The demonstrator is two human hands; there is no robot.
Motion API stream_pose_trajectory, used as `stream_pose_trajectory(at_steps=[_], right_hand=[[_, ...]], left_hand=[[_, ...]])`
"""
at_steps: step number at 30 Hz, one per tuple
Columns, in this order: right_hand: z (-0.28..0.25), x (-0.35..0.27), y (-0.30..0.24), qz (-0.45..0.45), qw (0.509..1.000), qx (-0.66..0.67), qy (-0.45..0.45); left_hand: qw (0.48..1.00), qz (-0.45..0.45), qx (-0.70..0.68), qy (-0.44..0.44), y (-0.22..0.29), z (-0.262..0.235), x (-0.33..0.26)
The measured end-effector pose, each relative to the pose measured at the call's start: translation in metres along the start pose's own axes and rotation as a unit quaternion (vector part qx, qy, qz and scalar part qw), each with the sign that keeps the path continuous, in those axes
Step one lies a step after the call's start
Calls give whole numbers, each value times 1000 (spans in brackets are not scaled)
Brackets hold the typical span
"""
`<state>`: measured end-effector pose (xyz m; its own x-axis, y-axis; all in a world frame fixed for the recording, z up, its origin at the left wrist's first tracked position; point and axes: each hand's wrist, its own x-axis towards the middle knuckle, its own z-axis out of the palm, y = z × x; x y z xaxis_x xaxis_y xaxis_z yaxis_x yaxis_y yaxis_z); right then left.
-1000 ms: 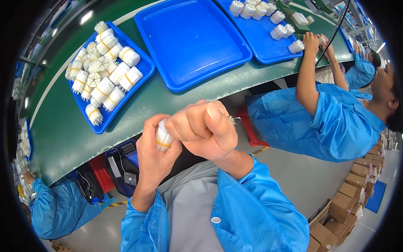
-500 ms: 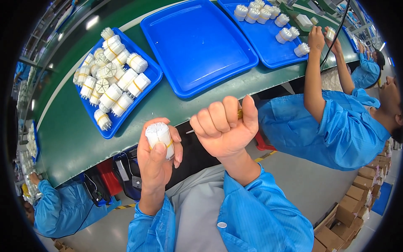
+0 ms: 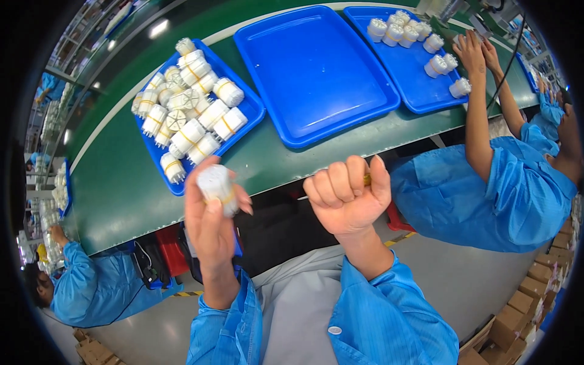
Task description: The person assembles small white plastic components using a hand tool at a factory production line.
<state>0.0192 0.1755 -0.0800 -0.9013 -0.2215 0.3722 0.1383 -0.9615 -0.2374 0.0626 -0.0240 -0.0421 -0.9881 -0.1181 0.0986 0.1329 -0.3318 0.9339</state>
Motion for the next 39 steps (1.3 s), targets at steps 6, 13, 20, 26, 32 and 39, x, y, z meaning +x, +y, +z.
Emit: stream_pose_trajectory(at_steps=[6,13,20,26,32,39], right_hand=[[-5,-7,-5,-9,1000,2,26],[-7,-7,-12,-14,999,-5,41],[-7,6,-56,-107,976,-182,51],[-21,74,-135,-232,656,-690,200],[-68,125,-237,-147,137,-906,373],[-80,136,-247,-1,101,-951,291]], left_hand=[[917,179,297,197,23,-76,42],[757,200,600,166,28,-122,77],[769,204,602,72,19,-141,83],[787,183,589,21,23,-167,82],[796,264,509,192,27,-127,56],[847,298,383,216,17,-80,25]])
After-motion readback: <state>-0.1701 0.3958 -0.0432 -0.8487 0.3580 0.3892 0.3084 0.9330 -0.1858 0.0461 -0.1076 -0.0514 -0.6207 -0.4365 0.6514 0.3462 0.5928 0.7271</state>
